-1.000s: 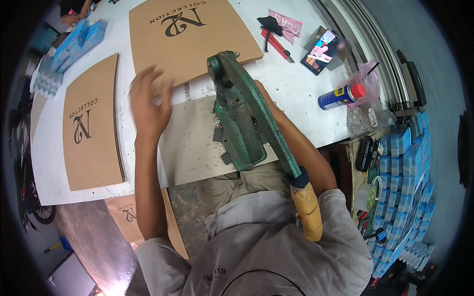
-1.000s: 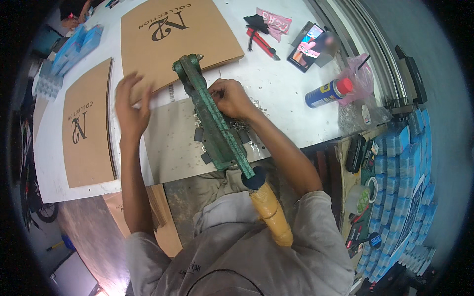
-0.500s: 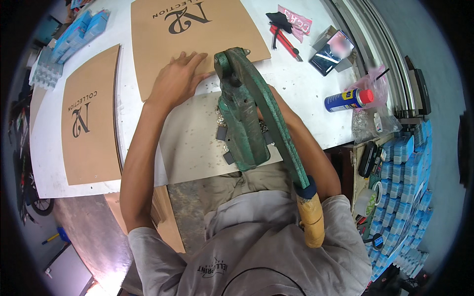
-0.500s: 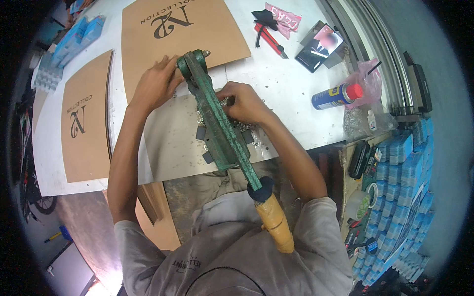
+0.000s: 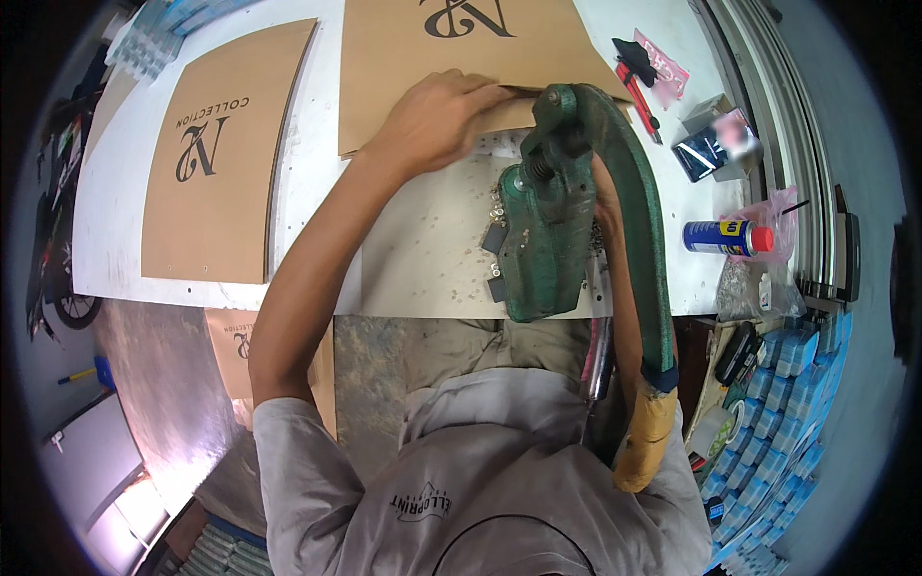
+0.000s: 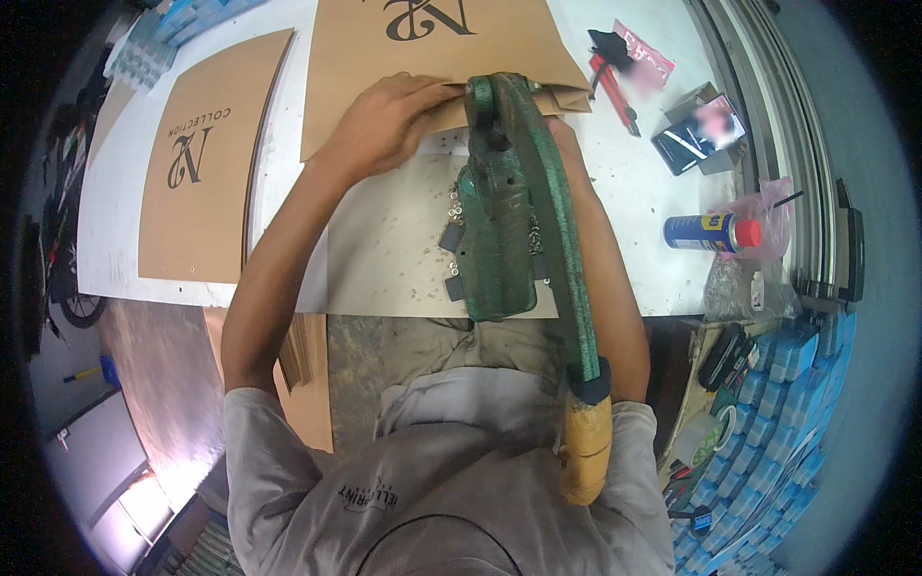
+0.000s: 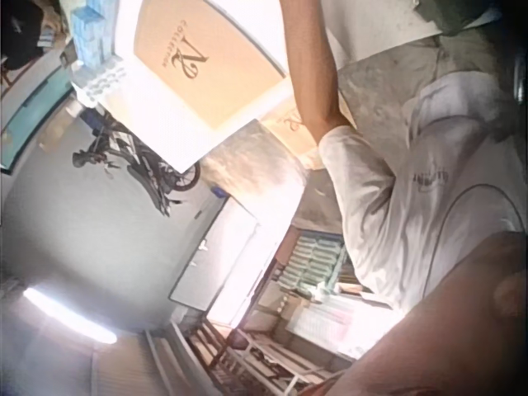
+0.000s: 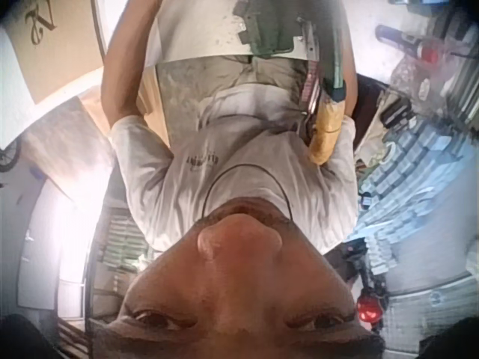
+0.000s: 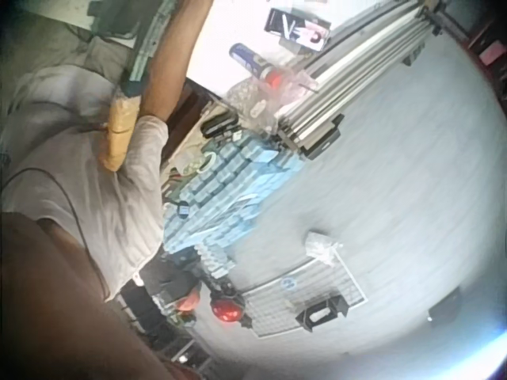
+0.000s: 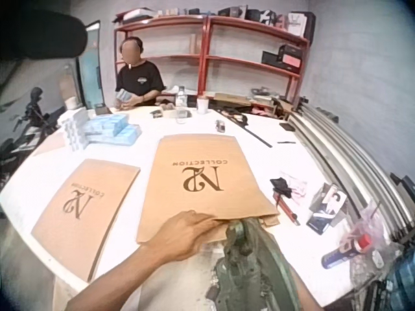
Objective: The person uses a green manual binding machine to attach metal fasteners to the edges of brown cardboard sheets. They repeatedly position each sheet under the press, insert fasteners, and operate the lever to secure them, then stack the finished pieces.
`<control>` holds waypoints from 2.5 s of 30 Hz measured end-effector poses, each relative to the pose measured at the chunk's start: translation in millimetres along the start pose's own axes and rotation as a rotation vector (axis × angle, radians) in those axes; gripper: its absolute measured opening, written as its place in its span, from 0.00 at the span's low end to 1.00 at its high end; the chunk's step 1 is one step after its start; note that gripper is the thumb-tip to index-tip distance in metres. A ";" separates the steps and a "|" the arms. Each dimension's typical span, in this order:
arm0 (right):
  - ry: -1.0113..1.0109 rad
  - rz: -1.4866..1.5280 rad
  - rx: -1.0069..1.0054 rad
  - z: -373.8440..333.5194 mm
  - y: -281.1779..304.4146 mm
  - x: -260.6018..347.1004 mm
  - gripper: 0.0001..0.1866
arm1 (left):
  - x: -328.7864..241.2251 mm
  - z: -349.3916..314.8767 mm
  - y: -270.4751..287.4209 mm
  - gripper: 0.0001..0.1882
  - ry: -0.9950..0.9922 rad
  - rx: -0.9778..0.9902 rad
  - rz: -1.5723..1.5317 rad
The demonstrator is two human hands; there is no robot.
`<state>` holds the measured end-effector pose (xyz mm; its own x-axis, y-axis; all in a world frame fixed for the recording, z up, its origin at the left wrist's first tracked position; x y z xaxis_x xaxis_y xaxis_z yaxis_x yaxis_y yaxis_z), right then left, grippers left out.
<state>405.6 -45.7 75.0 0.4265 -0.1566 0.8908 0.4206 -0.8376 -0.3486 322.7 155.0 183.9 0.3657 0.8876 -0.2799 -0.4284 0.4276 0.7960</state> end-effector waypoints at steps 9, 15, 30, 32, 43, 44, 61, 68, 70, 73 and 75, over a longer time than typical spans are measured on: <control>0.096 -0.206 -0.144 -36.6 -15.1 23.7 0.10 | -17.9 -6.7 -4.8 0.14 0.073 0.201 0.133; 0.151 -0.342 -0.195 -58.7 -23.8 28.6 0.10 | -34.4 -21.0 -13.3 0.15 0.064 0.225 0.147; 0.147 -0.519 -0.257 -89.6 -34.9 35.8 0.09 | -58.6 -35.5 -20.5 0.15 0.230 0.283 0.056; 0.079 -0.514 -0.280 -90.3 -27.8 33.7 0.09 | -61.0 -33.4 -22.8 0.14 0.223 0.256 0.057; 0.951 -1.644 -0.390 -261.1 -53.0 182.3 0.24 | -56.7 -38.3 -20.7 0.14 0.234 0.257 0.064; 0.935 -1.852 -0.276 -264.4 -48.5 153.6 0.27 | -57.9 -38.6 -19.5 0.14 0.230 0.252 0.079; 0.443 -1.230 -0.114 -86.7 19.2 40.0 0.08 | -46.6 -73.6 -1.1 0.25 0.110 0.217 0.365; 0.514 -1.258 -0.095 -83.2 16.8 51.6 0.07 | -20.2 -80.3 12.6 0.33 0.155 0.372 0.522; 0.569 -1.021 -0.079 -77.0 -6.8 47.8 0.07 | -19.0 -73.8 11.6 0.35 0.177 0.334 0.465; 0.365 -0.821 0.094 -55.1 -17.1 21.4 0.13 | -16.7 -65.8 6.2 0.30 0.141 0.260 0.452; 0.279 -0.855 0.161 -54.7 -19.6 19.3 0.23 | -19.3 -52.1 -1.9 0.27 0.100 0.237 0.407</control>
<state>361.7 -61.0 115.0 -0.2818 0.3457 0.8950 0.6199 -0.6464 0.4449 273.3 145.9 159.9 0.1213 0.9919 0.0386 -0.3162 0.0017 0.9487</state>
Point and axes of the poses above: each hand's wrist, its own z-axis towards the middle knuckle, its own y-axis out of the back of the hand, x = y × z, the point moved 7 cm from there along z, towards the middle knuckle, and after that the axes turned 2 degrees about z, right-handed, at the moved point
